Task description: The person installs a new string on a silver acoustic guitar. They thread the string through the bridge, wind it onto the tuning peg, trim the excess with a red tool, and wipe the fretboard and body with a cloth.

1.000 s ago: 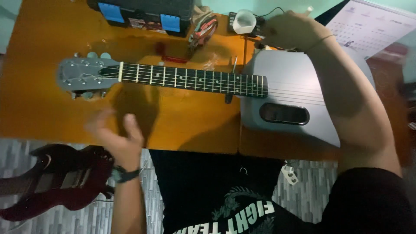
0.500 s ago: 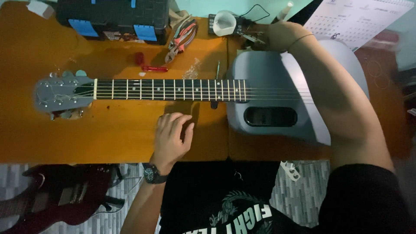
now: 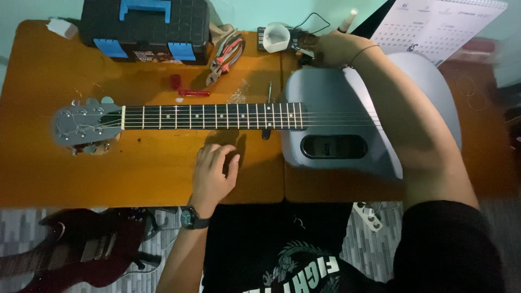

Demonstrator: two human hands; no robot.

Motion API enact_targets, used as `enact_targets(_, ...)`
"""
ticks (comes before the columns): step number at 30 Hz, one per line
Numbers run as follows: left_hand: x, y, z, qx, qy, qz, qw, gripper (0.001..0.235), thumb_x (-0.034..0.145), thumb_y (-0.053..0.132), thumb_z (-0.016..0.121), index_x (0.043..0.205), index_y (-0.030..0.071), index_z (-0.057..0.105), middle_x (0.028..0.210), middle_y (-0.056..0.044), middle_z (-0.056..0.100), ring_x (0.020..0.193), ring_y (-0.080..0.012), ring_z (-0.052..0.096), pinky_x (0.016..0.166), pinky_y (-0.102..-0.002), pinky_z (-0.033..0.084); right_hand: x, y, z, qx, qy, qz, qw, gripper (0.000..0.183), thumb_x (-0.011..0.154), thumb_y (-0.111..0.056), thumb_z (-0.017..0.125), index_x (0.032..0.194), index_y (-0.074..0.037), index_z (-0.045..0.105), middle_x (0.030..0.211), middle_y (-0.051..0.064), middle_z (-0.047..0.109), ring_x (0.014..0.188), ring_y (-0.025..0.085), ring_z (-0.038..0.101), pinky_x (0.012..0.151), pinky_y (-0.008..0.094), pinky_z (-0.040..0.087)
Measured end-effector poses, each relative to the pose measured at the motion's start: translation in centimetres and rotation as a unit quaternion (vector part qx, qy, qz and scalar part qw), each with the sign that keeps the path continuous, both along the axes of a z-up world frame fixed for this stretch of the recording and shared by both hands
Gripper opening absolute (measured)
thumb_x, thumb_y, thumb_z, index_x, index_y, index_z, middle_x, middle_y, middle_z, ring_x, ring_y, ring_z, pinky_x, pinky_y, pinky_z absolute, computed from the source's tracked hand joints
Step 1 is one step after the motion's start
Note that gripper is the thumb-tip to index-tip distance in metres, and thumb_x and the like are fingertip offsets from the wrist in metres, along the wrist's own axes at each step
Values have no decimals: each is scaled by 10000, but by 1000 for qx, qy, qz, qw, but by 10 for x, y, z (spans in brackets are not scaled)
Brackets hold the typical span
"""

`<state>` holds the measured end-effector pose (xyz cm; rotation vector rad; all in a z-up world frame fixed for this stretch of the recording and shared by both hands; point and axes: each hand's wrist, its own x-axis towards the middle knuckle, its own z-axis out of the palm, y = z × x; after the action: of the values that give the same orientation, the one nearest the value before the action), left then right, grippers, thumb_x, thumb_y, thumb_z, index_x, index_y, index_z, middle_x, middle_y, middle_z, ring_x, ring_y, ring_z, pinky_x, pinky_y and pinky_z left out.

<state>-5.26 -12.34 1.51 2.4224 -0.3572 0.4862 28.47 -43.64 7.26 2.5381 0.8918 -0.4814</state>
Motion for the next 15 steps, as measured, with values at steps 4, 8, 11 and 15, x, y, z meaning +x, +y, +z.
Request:
enact_targets(4,-1,-2,1,-5,-14,14,1000,242,1023,249,578,1121,41,651,983,-118,642,931,-302,605,828,-443,475,-22,15,32,43,89,-111,989,248,1045,-154,541,1174,-88,742,1037,161,731,862,297,678,753,421,579)
enact_targets(8,-2,0,5,0,26,13,1000,261,1014,266,575,1133,49,654,988,-117,640,928,-285,603,828,-440,472,-17,16,26,-12,103,-67,992,493,1132,-353,439,885,-40,730,792,103,720,670,184,652,678,314,560)
enact_targets(11,-4,-1,-1,7,27,28,999,241,1017,285,579,1149,92,642,1021,-97,633,966,-294,599,839,-450,462,-43,25,63,46,146,-154,976,292,1099,-267,501,1188,-108,729,1025,115,756,874,244,682,871,386,560)
enact_targets(15,-3,-2,9,-52,3,13,999,216,1017,243,587,1122,71,663,1036,-104,658,988,-308,610,893,-459,454,-47,-2,91,148,136,-169,965,143,1046,-162,613,1037,-100,742,806,73,721,621,147,591,549,248,504)
